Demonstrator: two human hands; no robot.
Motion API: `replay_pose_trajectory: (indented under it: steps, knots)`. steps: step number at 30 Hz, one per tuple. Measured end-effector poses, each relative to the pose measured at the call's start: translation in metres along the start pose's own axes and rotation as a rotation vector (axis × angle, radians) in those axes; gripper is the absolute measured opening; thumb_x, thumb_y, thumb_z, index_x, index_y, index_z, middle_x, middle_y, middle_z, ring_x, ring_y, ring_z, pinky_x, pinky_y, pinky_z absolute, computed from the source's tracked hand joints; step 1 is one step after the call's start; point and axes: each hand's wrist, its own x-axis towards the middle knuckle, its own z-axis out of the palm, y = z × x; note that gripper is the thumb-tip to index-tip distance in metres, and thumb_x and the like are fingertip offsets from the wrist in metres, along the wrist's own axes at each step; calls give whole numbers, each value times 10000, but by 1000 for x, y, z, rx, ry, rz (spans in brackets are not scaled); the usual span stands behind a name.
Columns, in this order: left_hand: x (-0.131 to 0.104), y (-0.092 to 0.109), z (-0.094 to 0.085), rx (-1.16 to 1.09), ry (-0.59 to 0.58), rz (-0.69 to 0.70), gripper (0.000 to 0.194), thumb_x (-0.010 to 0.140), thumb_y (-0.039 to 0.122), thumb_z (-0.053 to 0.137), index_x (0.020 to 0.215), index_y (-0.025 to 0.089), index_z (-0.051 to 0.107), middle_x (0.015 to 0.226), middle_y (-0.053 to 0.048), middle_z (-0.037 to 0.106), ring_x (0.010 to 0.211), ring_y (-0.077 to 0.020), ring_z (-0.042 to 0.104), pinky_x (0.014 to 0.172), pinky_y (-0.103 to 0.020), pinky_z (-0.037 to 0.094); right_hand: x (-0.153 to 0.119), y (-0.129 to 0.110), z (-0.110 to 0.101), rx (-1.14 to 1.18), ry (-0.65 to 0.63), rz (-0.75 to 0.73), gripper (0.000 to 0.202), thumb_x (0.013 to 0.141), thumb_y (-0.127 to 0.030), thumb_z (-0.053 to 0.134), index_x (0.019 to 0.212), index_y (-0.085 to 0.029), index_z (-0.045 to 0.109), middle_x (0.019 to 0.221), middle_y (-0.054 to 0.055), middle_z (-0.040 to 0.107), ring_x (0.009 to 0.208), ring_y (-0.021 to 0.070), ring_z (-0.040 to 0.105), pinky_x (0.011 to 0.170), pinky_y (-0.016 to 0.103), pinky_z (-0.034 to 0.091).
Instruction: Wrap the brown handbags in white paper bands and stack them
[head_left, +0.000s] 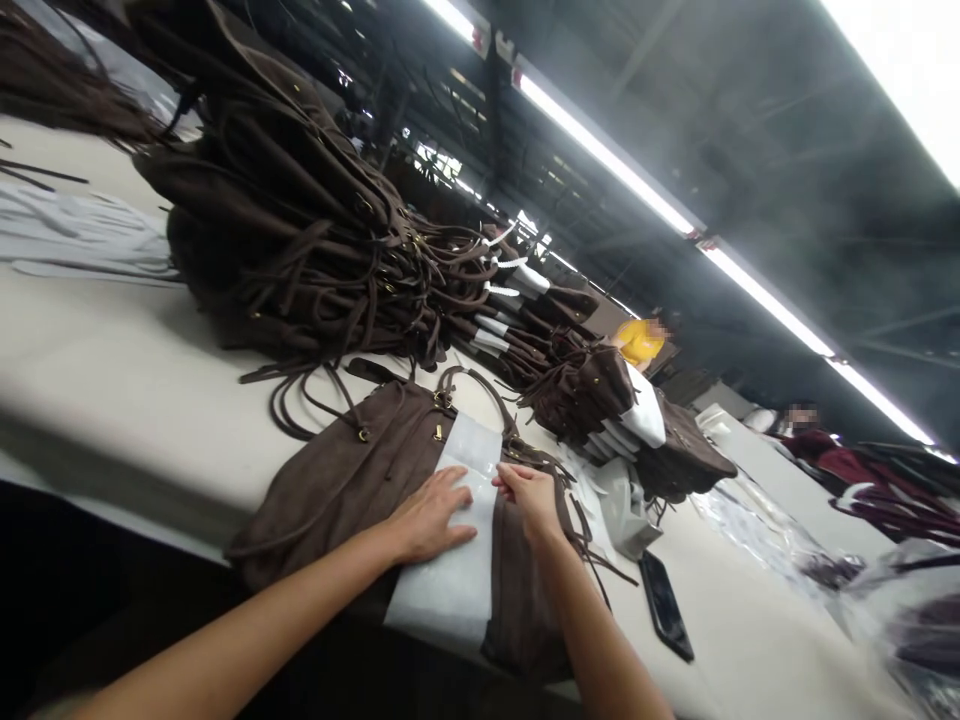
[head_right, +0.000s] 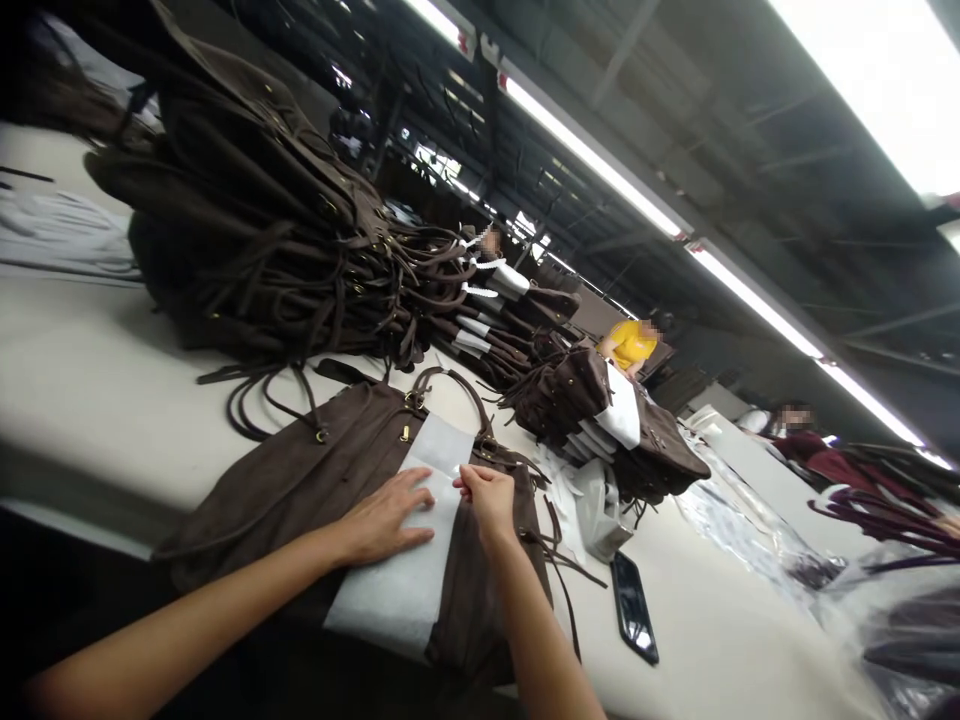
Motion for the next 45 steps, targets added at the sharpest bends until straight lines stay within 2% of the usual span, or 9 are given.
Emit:
replay_pose_trajectory:
  steps: [3, 6, 9, 12, 18, 23, 31, 37, 45]
  knots:
    - [0, -2, 1, -5, 41, -4, 260, 772, 363, 689, 982, 212, 660, 1401, -112, 408, 1356, -300, 342, 1138, -454, 299, 12, 3, 22, -1, 11, 28, 224, 631, -323, 744, 660, -103, 720, 593, 65, 678, 475, 88, 511, 450, 190, 385]
    - [0, -3, 1, -20, 61, 1, 244, 757, 362, 701, 954, 220, 673, 1343, -102, 431, 1319, -298, 372, 1123, -453, 315, 18, 10, 36, 7, 17, 65, 190, 645, -267, 720, 716, -91, 716, 573, 57, 670, 454, 80, 508, 432, 177, 376]
    - [0, -3, -1, -41, 62, 18, 246, 739, 352, 716, 946, 225, 674, 1301, -92, 452, 1291, -287, 390, 1100, -430, 349, 22, 19, 44, 13, 23, 95, 238, 644, -239, 719, 830, -91, 706, 564, 39, 666, 433, 84, 516, 412, 174, 376]
    - [1, -4, -3, -59, 62, 31, 241, 734, 353, 720, 930, 221, 672, 1274, -87, 465, 1279, -283, 393, 1092, -419, 358, 24, 27, 48, 6, 39, 102, 245, 653, -231, 722, 857, -108, 664, 558, 31, 663, 430, 91, 538, 402, 168, 386]
    - [2, -2, -6, -76, 47, 36, 241, 731, 332, 723, 934, 214, 668, 1241, -89, 486, 1246, -275, 416, 1080, -407, 372, 31, 34, 49, -29, 44, 120, 282, 662, -225, 739, 763, -193, 477, 541, 19, 659, 418, 106, 570, 369, 151, 386]
    - [2, -3, -5, -74, 38, 23, 268, 737, 349, 719, 970, 224, 673, 1260, -85, 477, 1259, -280, 404, 1090, -423, 364, 35, 31, 48, -55, -9, 176, 362, 677, -245, 758, 730, -215, 401, 510, 14, 644, 384, 110, 555, 343, 153, 389]
    - [2, 0, -7, -62, 13, -1, 286, 739, 342, 732, 998, 232, 677, 1281, -94, 465, 1284, -281, 394, 1102, -410, 354, 38, 22, 40, -157, -143, 250, 371, 707, -252, 770, 660, -206, 405, 492, 33, 636, 366, 112, 551, 344, 159, 398]
    - [1, 3, -9, -65, 12, -3, 276, 733, 309, 731, 998, 247, 681, 1296, -82, 459, 1286, -273, 400, 1104, -400, 352, 30, 22, 35, -304, -219, 194, 328, 762, -237, 708, 624, -208, 412, 377, -20, 547, 282, 83, 439, 291, 146, 239]
    - [0, 2, -8, -77, 18, -1, 307, 727, 297, 724, 1030, 278, 678, 1312, -78, 443, 1299, -285, 389, 1091, -425, 366, 12, 26, 27, -546, -252, 107, 287, 738, -202, 678, 576, -207, 441, 325, -54, 480, 269, 84, 388, 352, 181, 234]
